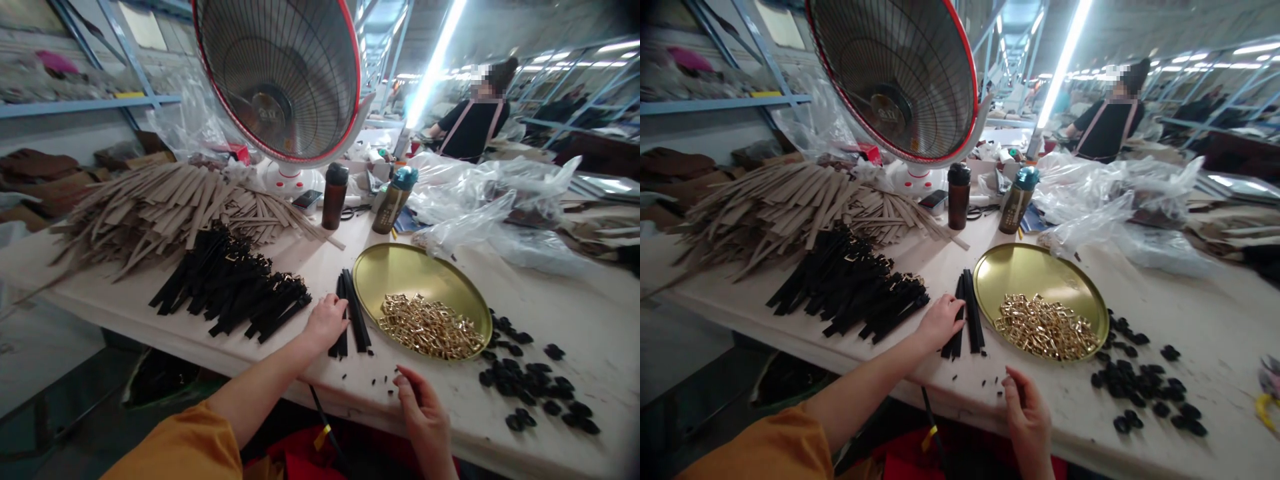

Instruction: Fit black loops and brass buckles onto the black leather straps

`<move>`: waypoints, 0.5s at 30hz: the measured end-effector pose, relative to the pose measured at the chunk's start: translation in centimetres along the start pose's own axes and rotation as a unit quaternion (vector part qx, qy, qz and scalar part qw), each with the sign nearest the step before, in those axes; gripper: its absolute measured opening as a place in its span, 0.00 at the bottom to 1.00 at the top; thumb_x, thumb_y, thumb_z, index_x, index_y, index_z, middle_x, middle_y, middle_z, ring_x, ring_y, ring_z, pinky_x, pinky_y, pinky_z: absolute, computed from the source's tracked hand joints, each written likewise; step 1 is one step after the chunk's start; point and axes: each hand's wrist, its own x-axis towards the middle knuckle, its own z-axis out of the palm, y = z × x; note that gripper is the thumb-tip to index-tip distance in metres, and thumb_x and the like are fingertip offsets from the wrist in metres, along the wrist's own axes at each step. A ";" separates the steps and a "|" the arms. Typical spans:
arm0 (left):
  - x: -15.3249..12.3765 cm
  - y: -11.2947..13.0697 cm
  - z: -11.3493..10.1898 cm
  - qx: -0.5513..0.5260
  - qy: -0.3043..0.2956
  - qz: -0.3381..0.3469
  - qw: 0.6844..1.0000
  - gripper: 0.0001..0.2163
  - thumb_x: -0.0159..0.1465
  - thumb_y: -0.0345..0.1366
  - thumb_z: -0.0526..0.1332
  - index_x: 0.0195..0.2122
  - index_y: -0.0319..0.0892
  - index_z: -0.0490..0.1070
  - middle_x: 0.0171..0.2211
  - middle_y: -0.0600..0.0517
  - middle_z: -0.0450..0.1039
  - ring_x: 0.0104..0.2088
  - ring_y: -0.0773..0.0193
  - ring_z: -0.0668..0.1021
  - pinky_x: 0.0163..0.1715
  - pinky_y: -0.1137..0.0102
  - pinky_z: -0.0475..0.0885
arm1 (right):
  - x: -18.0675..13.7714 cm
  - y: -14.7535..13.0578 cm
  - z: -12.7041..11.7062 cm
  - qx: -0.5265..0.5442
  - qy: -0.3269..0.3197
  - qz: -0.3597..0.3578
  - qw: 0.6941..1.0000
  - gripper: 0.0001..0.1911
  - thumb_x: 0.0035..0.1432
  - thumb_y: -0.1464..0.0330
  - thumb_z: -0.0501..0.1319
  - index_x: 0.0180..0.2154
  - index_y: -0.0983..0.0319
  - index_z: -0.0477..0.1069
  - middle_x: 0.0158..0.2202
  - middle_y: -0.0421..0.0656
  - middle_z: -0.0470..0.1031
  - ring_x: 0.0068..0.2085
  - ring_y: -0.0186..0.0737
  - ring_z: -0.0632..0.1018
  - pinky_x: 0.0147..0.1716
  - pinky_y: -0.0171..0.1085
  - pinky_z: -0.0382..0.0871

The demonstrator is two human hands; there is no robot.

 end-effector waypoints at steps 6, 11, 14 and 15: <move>-0.1 0.0 -0.2 -0.034 -0.030 -0.103 0.994 0.16 0.54 0.41 0.61 0.38 0.35 0.66 0.35 0.41 0.70 0.37 0.54 0.74 0.34 0.66 0.66 | -0.3 -0.3 -0.2 0.004 0.005 -0.021 1.000 0.17 0.52 0.59 0.56 0.39 0.64 0.70 0.34 0.47 0.75 0.35 0.45 0.75 0.36 0.42 0.68; -0.5 -0.3 -0.2 -0.091 -0.033 -0.123 0.988 0.12 0.54 0.45 0.59 0.27 0.39 0.67 0.26 0.47 0.71 0.30 0.58 0.74 0.27 0.70 0.63 | -0.6 -0.3 -0.2 0.019 0.016 -0.045 0.999 0.15 0.52 0.61 0.56 0.38 0.64 0.71 0.34 0.47 0.75 0.35 0.43 0.74 0.36 0.42 0.68; -1.3 -0.4 -0.9 -0.129 -0.012 -0.122 0.984 0.13 0.56 0.46 0.56 0.25 0.40 0.65 0.23 0.50 0.68 0.28 0.62 0.72 0.26 0.72 0.60 | -0.7 -0.3 -0.1 0.037 0.024 -0.048 0.998 0.15 0.52 0.61 0.56 0.38 0.64 0.71 0.33 0.46 0.75 0.35 0.43 0.74 0.36 0.41 0.68; -1.7 -0.2 -1.2 -0.141 -0.003 -0.118 0.983 0.13 0.57 0.46 0.55 0.25 0.40 0.64 0.23 0.51 0.68 0.27 0.63 0.71 0.25 0.73 0.60 | -0.7 -0.4 -0.1 0.045 0.022 -0.043 0.998 0.15 0.52 0.61 0.57 0.38 0.64 0.71 0.32 0.45 0.75 0.34 0.42 0.74 0.35 0.41 0.68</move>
